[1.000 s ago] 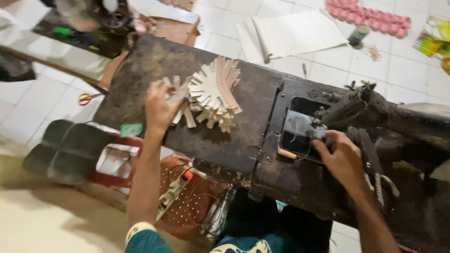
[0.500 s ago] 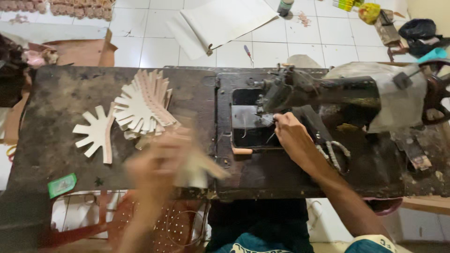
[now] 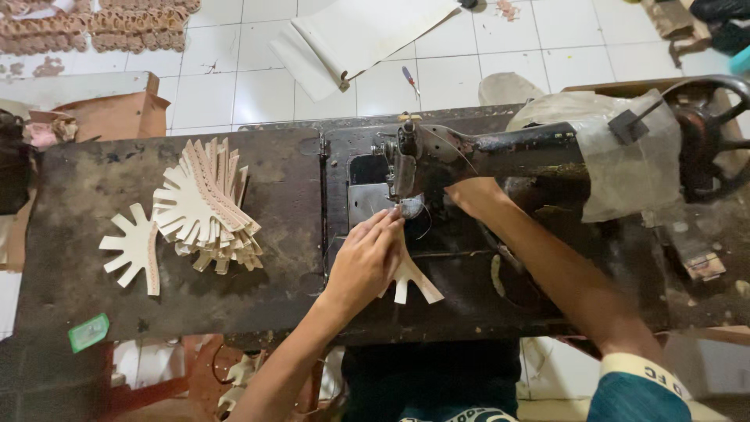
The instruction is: The person sits at a treadle sewing machine and stitches palm-shaped fabric shoe components. They thread the needle, adjust the thread, guide each cutout under the needle, and place finished pieces on a growing stack beside the machine.
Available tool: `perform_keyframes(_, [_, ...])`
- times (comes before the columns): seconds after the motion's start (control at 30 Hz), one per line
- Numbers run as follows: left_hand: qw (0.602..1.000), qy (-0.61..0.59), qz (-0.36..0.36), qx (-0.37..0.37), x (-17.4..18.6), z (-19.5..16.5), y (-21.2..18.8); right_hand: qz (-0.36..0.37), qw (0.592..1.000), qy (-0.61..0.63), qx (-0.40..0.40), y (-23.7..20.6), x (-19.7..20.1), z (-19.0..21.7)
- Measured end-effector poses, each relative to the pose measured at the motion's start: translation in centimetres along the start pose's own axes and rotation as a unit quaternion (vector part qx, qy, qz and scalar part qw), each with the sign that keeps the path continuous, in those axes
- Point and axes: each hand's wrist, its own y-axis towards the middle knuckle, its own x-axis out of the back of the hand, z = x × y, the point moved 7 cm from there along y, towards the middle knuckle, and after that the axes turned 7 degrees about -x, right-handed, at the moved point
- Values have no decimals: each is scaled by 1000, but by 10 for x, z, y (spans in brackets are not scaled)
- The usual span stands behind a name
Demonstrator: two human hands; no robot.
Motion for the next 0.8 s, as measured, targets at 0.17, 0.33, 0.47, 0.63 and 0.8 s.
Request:
perform_keyframes(0.17, [999, -33, 5, 8, -2, 4, 6, -70, 956, -137, 251, 25, -12, 41])
perform_keyframes(0.33, [999, -46, 20, 9, -4, 4, 4, -11, 984, -90, 156, 10, -2, 9])
perform_keyframes(0.47, [999, -50, 19, 12, -4, 5, 2, 129, 977, 19, -171, -10, -13, -63])
perform_keyframes(0.63, [998, -52, 15, 20, -5, 6, 4, 176, 969, -75, -154, 1, -23, -55])
perform_keyframes(0.8, [999, -33, 19, 11, -6, 4, 5, 277, 942, -142, -126, -5, -5, 10])
